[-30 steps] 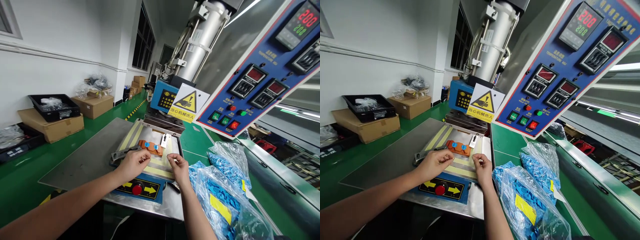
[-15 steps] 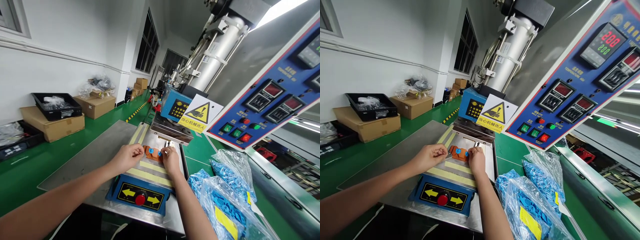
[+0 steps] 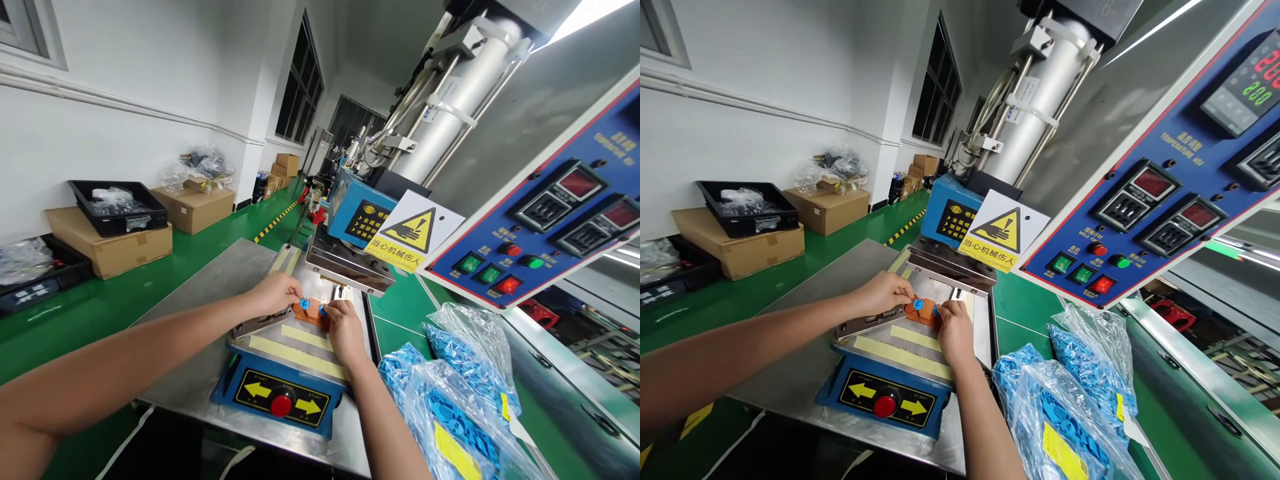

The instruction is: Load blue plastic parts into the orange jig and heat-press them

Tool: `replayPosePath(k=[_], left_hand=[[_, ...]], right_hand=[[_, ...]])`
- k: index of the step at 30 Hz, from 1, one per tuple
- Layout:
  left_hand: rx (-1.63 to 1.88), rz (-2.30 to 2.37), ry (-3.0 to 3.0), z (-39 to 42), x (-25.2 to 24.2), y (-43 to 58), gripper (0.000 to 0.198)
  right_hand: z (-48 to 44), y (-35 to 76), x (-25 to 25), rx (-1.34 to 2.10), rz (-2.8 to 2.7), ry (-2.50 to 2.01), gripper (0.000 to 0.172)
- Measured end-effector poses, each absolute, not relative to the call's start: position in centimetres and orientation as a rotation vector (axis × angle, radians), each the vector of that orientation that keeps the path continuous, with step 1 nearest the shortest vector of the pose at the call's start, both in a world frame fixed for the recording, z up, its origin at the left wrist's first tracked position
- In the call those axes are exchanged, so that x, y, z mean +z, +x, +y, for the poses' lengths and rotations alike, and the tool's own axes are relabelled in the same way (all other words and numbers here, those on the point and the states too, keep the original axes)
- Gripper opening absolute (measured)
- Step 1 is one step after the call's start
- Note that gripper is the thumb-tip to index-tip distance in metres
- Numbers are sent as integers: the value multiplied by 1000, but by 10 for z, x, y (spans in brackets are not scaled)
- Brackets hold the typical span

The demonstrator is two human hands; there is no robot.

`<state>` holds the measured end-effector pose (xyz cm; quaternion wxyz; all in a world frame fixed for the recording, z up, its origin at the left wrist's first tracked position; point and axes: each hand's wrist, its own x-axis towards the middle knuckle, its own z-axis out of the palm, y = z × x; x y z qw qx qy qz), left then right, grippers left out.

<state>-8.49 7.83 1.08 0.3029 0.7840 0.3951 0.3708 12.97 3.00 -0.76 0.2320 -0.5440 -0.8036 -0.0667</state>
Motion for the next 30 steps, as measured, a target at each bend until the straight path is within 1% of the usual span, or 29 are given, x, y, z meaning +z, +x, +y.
replayPosePath(k=[3,8,13,17,21,24,26,30], left_hand=[[944,1057,2183,91,11,-73,12],[949,991,2252,102,4,-62,15],[952,975,2282,103,-2,-61,10],[955,969,2285,102,-2,-61,9],[910,976,2345,99,-1,-63,14],[870,943,2425,97,-1,-66,22],[842,906,2492,96,-2,-68,28],[799,883,2610,97,-5,-71,36]], right_hand=[[27,129,-9,-172,-2197,-1510,41],[26,131,-11,-93,-2116,-1469,40],[22,141,-14,152,-1993,-1329,35],[8,159,-12,299,-1741,-1325,33],[-20,193,-15,240,-1537,-1404,27],[-44,221,-28,149,-1500,-1543,25],[-58,235,-42,172,-1583,-1663,24],[-70,243,-69,323,-1859,-1841,24]])
